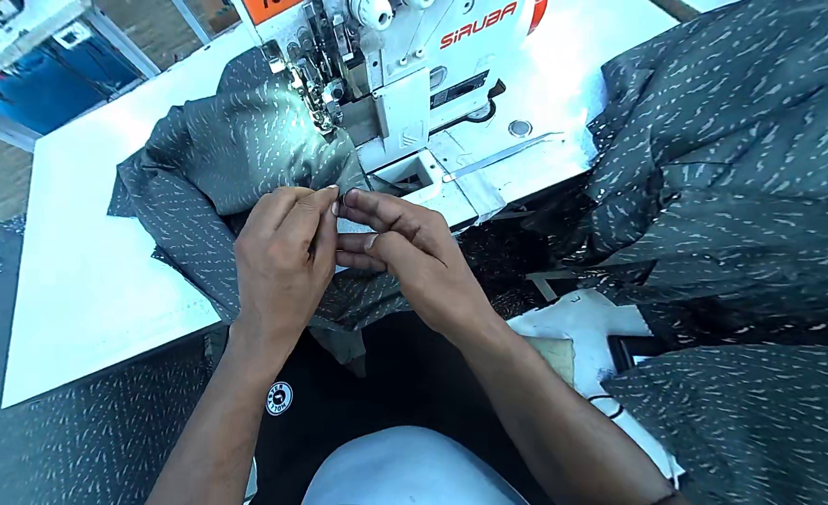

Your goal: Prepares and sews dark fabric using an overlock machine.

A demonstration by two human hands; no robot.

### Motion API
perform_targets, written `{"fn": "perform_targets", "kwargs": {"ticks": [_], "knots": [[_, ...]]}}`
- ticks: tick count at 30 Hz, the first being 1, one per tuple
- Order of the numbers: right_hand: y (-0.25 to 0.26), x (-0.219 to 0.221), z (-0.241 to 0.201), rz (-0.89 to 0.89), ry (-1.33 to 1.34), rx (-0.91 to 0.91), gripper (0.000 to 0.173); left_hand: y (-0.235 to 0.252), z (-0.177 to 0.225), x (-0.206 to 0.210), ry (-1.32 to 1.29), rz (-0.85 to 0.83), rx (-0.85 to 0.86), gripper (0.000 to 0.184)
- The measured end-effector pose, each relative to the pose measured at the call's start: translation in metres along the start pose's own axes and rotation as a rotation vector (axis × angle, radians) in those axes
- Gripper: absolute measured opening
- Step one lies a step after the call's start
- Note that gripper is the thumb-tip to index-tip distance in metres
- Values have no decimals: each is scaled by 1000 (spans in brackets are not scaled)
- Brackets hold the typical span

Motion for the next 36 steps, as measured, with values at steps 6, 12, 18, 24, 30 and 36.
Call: {"fn": "perform_targets", "kwargs": {"ticks": [6, 12, 18, 24, 30, 36], "knots": [[9, -19, 7, 150, -39, -8, 39, 2, -14, -2, -407, -59, -362, 16], [45, -23, 3, 115, 2, 71, 52, 1, 6, 2, 46, -68, 67, 18], [52, -25, 14, 121, -37, 133, 18, 20, -10, -17, -90, -153, -74, 28], [37, -20, 16, 92, 2, 117, 22, 43, -42, 6, 109, -277, -239, 47], [33, -18, 15, 85, 24, 111, 24, 39, -55, 15, 58, -296, -209, 52], [52, -9, 15, 179, 47, 117, 29, 64, -81, 22, -13, -375, -155, 58]]}}
Point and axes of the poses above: each hand's wrist, its own y-axis towards the middle knuckle, its own x-axis out of the palm, z = x × y, the point moved 4 cm from there along y, towards the middle knuckle
